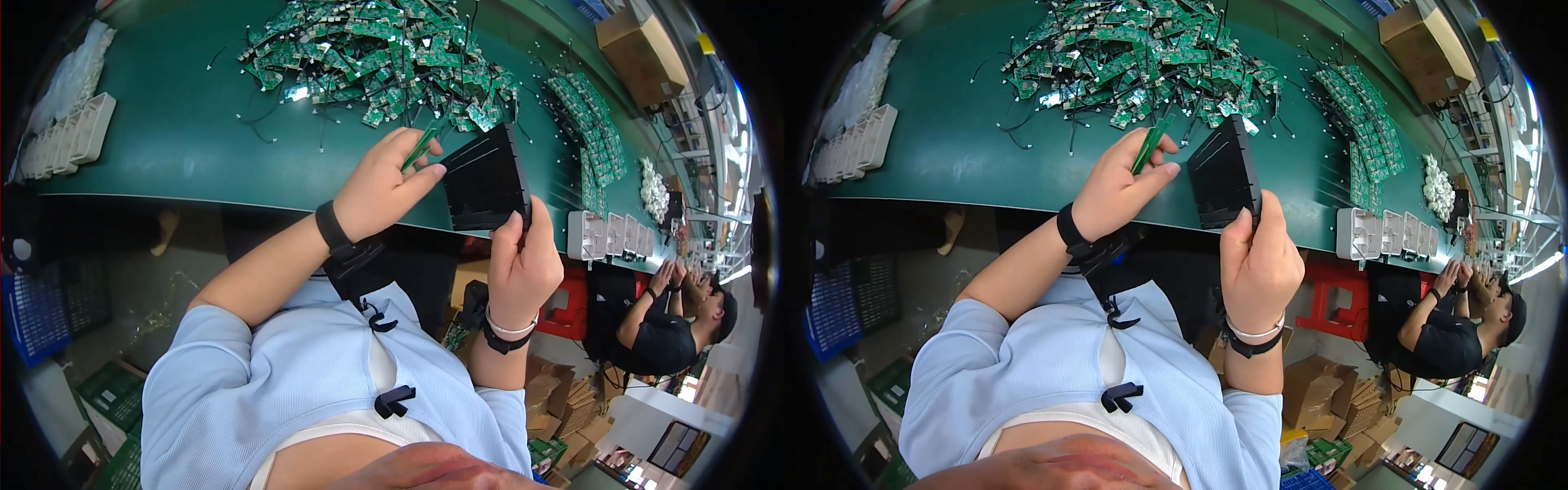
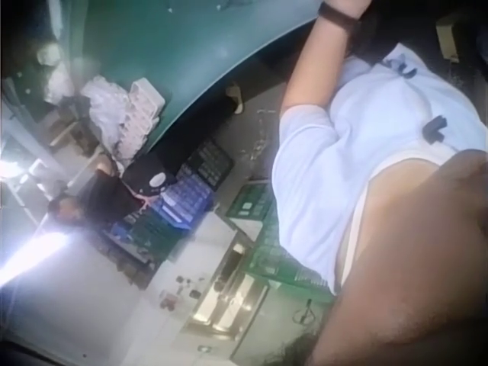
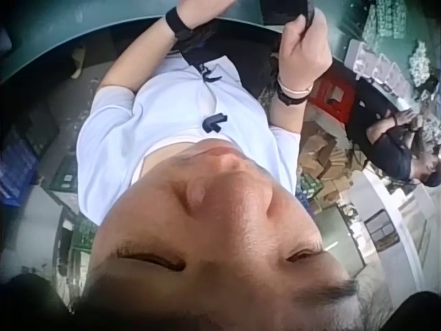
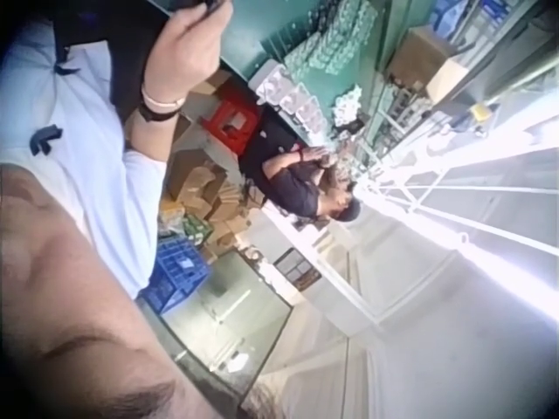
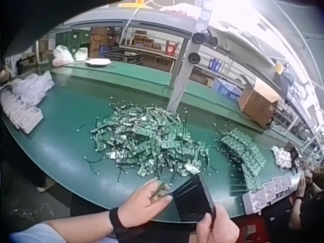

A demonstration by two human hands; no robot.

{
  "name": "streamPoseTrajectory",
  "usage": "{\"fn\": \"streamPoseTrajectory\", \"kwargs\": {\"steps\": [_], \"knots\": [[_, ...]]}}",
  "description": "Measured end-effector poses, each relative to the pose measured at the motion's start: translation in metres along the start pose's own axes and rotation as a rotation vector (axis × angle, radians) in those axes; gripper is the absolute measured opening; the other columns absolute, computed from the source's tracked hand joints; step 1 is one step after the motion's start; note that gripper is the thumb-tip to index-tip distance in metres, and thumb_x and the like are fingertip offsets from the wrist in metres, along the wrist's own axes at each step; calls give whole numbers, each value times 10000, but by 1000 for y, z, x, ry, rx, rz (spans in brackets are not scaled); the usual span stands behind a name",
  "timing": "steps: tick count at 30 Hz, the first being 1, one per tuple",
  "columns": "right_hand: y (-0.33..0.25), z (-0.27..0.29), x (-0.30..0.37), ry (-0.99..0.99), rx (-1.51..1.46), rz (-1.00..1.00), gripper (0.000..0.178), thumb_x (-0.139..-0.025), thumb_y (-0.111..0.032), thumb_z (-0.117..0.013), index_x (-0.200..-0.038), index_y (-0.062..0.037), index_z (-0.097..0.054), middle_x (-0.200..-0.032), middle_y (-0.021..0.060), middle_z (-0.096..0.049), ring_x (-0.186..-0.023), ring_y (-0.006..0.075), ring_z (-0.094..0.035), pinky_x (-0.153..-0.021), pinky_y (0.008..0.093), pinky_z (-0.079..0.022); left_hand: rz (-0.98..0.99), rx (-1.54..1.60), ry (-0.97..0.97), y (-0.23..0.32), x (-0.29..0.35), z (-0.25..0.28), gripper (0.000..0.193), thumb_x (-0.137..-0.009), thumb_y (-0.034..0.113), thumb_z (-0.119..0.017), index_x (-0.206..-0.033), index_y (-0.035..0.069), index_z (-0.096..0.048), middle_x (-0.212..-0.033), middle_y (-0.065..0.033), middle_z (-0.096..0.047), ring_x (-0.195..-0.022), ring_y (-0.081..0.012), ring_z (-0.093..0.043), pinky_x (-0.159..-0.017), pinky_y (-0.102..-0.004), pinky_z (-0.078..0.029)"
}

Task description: Assembling PCB boards into plastic housing units on a production line.

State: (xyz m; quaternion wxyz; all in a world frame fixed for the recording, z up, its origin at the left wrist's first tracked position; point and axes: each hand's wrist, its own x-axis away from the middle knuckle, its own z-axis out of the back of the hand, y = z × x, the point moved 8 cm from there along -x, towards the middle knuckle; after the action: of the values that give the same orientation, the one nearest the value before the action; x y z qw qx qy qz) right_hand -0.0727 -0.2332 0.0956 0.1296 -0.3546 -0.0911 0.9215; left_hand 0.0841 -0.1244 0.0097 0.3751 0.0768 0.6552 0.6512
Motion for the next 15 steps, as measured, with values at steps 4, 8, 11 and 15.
{"fn": "streamPoseTrajectory", "kwargs": {"steps": [4,8,11,15], "knots": [[-4,5,-1,28,-20,9,298,-911,-12,-693,-1196,59,-648,-673,116,-608,-525,275,-589,-503,359,-473,-62,0,-31,20,-12,-3,156,-1001,98,-592,-1106,-17,-590,-964,-160,-575,-863,-320,-621,-752,-376,-509],[-7,2,2,4,-21,46,304,-905,-5,-695,-1199,58,-649,-681,108,-609,-528,267,-589,-508,352,-475,-146,-147,-73,27,-13,-4,160,-996,92,-593,-1113,-16,-607,-944,-167,-590,-843,-341,-614,-744,-387,-505],[-6,0,5,-6,-45,51,308,-903,-2,-696,-1202,56,-650,-689,104,-612,-531,264,-590,-511,349,-477,-135,-303,-149,25,-9,-6,159,-1004,81,-566,-1113,-19,-624,-940,-154,-614,-839,-324,-610,-747,-377,-491],[-7,1,6,-14,-34,41,312,-901,-2,-700,-1204,56,-650,-702,104,-620,-536,262,-593,-514,350,-479,-128,-330,-150,25,-11,-6,151,-977,80,-604,-1088,-21,-622,-926,-179,-611,-840,-366,-616,-727,-415,-492]]}}
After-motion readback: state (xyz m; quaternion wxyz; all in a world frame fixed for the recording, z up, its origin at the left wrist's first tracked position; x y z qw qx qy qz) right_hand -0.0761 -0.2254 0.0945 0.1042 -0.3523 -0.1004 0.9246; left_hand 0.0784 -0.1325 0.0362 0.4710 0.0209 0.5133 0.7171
